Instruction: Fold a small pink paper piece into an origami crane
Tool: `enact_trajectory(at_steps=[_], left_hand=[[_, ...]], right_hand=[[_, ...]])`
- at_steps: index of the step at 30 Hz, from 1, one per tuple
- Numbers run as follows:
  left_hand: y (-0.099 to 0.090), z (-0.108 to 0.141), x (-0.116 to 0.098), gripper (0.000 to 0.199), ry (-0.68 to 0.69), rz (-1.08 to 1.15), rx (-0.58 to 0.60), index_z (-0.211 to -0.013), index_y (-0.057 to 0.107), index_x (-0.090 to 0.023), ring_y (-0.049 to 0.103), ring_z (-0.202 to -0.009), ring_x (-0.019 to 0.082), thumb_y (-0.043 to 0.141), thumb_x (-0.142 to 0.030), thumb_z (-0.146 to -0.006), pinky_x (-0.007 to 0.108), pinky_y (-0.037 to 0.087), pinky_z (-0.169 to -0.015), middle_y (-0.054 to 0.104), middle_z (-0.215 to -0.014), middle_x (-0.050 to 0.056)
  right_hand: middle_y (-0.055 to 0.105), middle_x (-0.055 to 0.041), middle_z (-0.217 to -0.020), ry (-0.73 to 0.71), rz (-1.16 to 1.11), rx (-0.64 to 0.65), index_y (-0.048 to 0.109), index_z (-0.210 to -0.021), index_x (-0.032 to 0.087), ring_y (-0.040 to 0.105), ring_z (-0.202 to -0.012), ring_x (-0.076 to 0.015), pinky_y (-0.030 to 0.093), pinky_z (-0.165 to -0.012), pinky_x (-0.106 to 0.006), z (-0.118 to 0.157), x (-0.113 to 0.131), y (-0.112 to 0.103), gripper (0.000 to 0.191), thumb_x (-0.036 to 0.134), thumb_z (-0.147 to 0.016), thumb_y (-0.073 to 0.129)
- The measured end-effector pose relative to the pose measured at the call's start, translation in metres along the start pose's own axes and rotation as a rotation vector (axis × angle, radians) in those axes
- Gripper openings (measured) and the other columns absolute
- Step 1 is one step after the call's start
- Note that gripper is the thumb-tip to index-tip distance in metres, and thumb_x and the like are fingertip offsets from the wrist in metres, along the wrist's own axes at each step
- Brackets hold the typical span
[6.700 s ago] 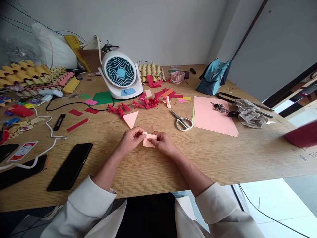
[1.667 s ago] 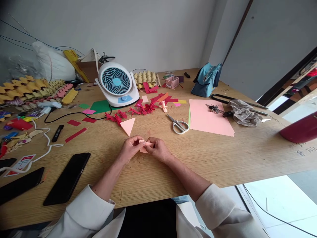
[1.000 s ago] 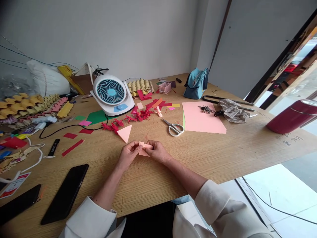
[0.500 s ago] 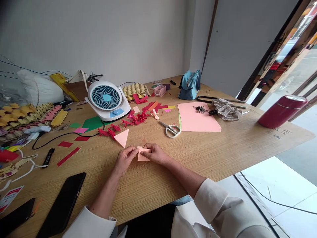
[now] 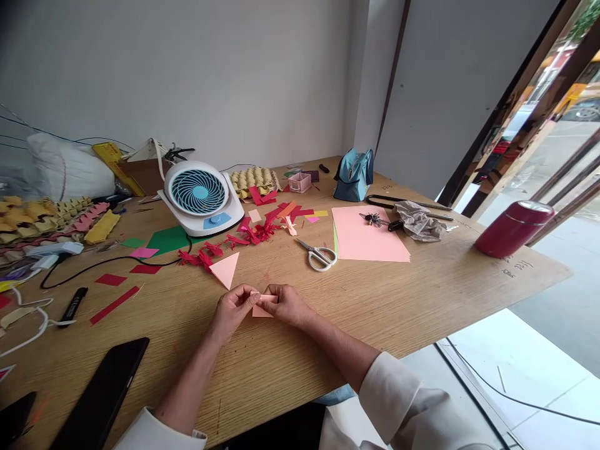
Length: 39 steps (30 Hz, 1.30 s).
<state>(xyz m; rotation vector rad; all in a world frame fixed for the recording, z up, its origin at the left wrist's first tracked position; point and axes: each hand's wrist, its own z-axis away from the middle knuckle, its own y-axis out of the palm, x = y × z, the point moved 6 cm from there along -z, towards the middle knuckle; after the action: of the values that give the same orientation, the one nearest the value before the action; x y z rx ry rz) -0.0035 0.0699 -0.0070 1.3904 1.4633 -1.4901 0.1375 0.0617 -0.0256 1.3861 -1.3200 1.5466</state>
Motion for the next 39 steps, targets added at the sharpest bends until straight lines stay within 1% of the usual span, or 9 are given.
enact_trajectory(at_steps=[2, 5, 11, 14, 20, 25, 32, 39], left_hand=[[-0.001, 0.0, 0.001, 0.029, 0.001, -0.021, -0.015, -0.072, 0.06, -0.015, 0.048, -0.065, 0.011, 0.064, -0.042, -0.081, 0.021, 0.039, -0.062, 0.054, -0.067, -0.001], [0.0, 0.0, 0.003, 0.03, -0.022, -0.034, -0.014, -0.07, 0.058, -0.015, 0.045, -0.063, 0.011, 0.062, -0.043, -0.081, 0.021, 0.037, -0.059, 0.05, -0.064, -0.002], [0.005, 0.0, 0.006, 0.03, -0.021, -0.058, 0.036, -0.072, 0.056, -0.016, 0.044, -0.064, 0.011, 0.062, -0.044, -0.08, 0.021, 0.036, -0.059, 0.048, -0.066, -0.002], [0.005, 0.0, 0.006, 0.03, -0.012, -0.082, 0.033, -0.072, 0.055, -0.016, 0.044, -0.064, 0.011, 0.061, -0.044, -0.081, 0.022, 0.035, -0.06, 0.047, -0.066, -0.002], [0.004, -0.001, 0.002, 0.031, 0.009, -0.074, 0.007, -0.068, 0.052, -0.017, 0.041, -0.063, 0.011, 0.059, -0.044, -0.082, 0.022, 0.034, -0.059, 0.044, -0.064, -0.003], [0.003, -0.001, -0.003, 0.032, 0.008, -0.059, -0.005, -0.067, 0.052, -0.017, 0.042, -0.062, 0.011, 0.057, -0.044, -0.083, 0.021, 0.034, -0.058, 0.045, -0.063, -0.003], [0.001, -0.001, -0.009, 0.031, 0.045, -0.133, -0.022, -0.066, 0.051, -0.017, 0.041, -0.06, 0.011, 0.056, -0.042, -0.083, 0.022, 0.033, -0.057, 0.044, -0.061, -0.004], [0.0, 0.001, -0.012, 0.026, 0.05, -0.091, -0.052, -0.071, 0.055, -0.017, 0.048, -0.063, 0.012, 0.057, -0.04, -0.083, 0.022, 0.038, -0.06, 0.052, -0.065, -0.002]], right_hand=[[0.044, 0.0049, -0.059, -0.009, 0.018, 0.001, 0.054, -0.069, 0.017, 0.037, -0.055, -0.008, 0.027, -0.05, -0.021, 0.001, 0.001, 0.001, 0.038, 0.051, -0.078, 0.065], [0.044, 0.0049, -0.06, -0.004, 0.017, 0.002, 0.053, -0.068, 0.016, 0.037, -0.056, -0.0081, 0.027, -0.05, -0.021, 0.001, 0.0, 0.002, 0.037, 0.05, -0.078, 0.065], [0.045, 0.0045, -0.06, -0.022, 0.046, -0.014, 0.052, -0.068, 0.016, 0.038, -0.056, -0.0083, 0.028, -0.05, -0.021, 0.001, -0.001, 0.002, 0.028, 0.04, -0.079, 0.062], [0.046, 0.0042, -0.061, -0.019, 0.054, -0.008, 0.053, -0.07, 0.016, 0.039, -0.057, -0.0085, 0.029, -0.051, -0.021, 0.001, -0.001, 0.003, 0.025, 0.038, -0.079, 0.061], [0.045, 0.0046, -0.061, -0.005, 0.007, -0.007, 0.053, -0.07, 0.016, 0.038, -0.056, -0.0082, 0.027, -0.05, -0.02, 0.001, 0.002, 0.004, 0.029, 0.043, -0.079, 0.062], [0.047, 0.0041, -0.062, 0.004, 0.001, -0.003, 0.054, -0.071, 0.016, 0.039, -0.056, -0.0083, 0.028, -0.05, -0.021, 0.0, 0.002, 0.005, 0.032, 0.046, -0.077, 0.064], [0.048, 0.0042, -0.062, -0.011, -0.008, 0.0, 0.054, -0.071, 0.016, 0.04, -0.058, -0.0087, 0.029, -0.052, -0.021, -0.001, 0.002, 0.006, 0.034, 0.047, -0.077, 0.065], [0.047, 0.0042, -0.062, -0.012, -0.012, 0.009, 0.054, -0.071, 0.017, 0.039, -0.057, -0.0085, 0.028, -0.05, -0.021, -0.001, 0.004, 0.006, 0.04, 0.054, -0.077, 0.066]])
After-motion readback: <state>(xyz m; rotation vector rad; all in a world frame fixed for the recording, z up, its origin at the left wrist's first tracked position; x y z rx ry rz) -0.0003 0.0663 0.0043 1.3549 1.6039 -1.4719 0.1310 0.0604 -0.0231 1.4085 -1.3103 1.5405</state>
